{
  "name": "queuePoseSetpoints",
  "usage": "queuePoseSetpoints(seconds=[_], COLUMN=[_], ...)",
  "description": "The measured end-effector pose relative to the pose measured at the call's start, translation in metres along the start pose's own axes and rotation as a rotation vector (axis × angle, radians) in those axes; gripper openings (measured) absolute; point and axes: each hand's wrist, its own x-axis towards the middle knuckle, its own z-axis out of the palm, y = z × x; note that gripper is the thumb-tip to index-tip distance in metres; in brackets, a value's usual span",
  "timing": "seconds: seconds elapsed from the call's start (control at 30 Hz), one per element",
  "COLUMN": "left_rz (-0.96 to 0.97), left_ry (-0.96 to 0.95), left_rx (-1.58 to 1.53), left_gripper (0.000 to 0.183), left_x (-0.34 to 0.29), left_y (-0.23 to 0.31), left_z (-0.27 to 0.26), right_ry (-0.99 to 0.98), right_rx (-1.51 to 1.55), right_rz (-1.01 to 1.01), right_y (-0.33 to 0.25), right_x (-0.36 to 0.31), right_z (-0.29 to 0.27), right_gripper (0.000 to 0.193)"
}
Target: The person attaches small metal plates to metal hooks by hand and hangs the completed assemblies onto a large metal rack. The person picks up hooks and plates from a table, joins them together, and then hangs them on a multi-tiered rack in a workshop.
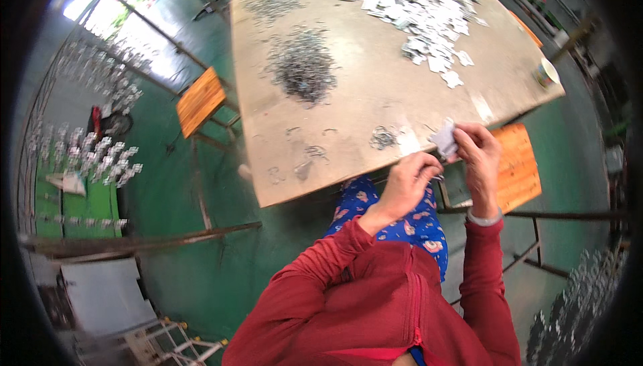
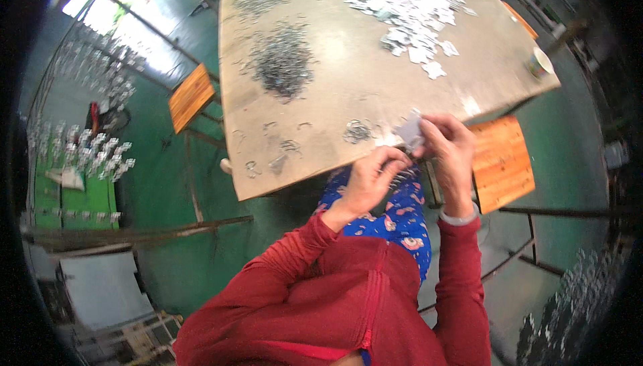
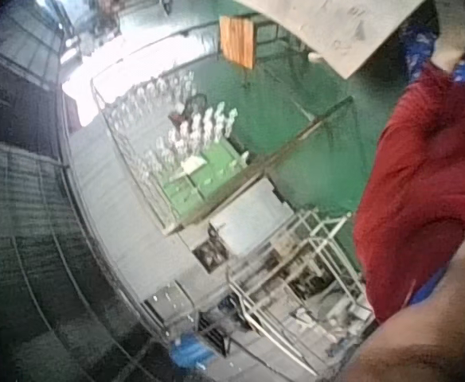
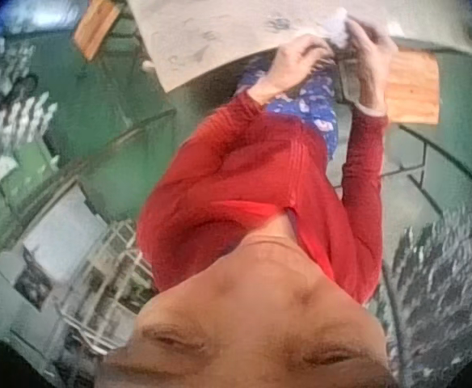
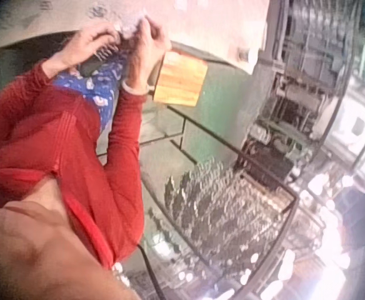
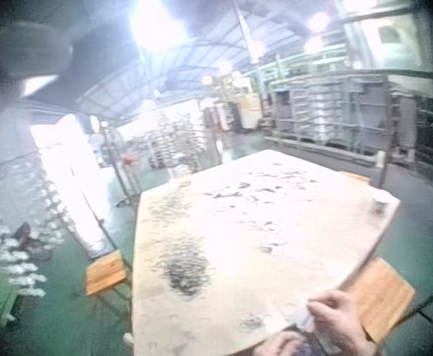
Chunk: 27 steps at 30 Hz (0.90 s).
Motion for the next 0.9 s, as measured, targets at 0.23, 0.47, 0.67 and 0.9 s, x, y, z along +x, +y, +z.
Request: queuePoseSetpoints(seconds=[0.23,0.47,0.67,0.9], left_rz=[0.082,-0.007,-0.060,0.138], left_ry=[-0.021,0.167,0.019,0.102], left_rx=[0.014,0.953,1.212,1.168], left_gripper=[0.020,0.019,0.011,0.010], left_x=[-0.005,0.047,0.058,0.058], left_y=[-0.001,-0.079,-0.133,-0.105], left_z=[-0.022,-0.185,-0.236,-0.197], right_ry=[-0.073,-0.132,-0.128,-0.111], right_rx=[-0.324,-0.300,-0.174,-0.170], right_rz=[-0.368,-0.388,-0.301,-0.305], right_y=[-0.005,-0.002,-0.008,-0.011], right_x=[-0.028,-0.028,-0.024,-0.032], right_z=[0.013,0.008,0.017,0.014], right_gripper=[0.008,0.006,0.005,0.007])
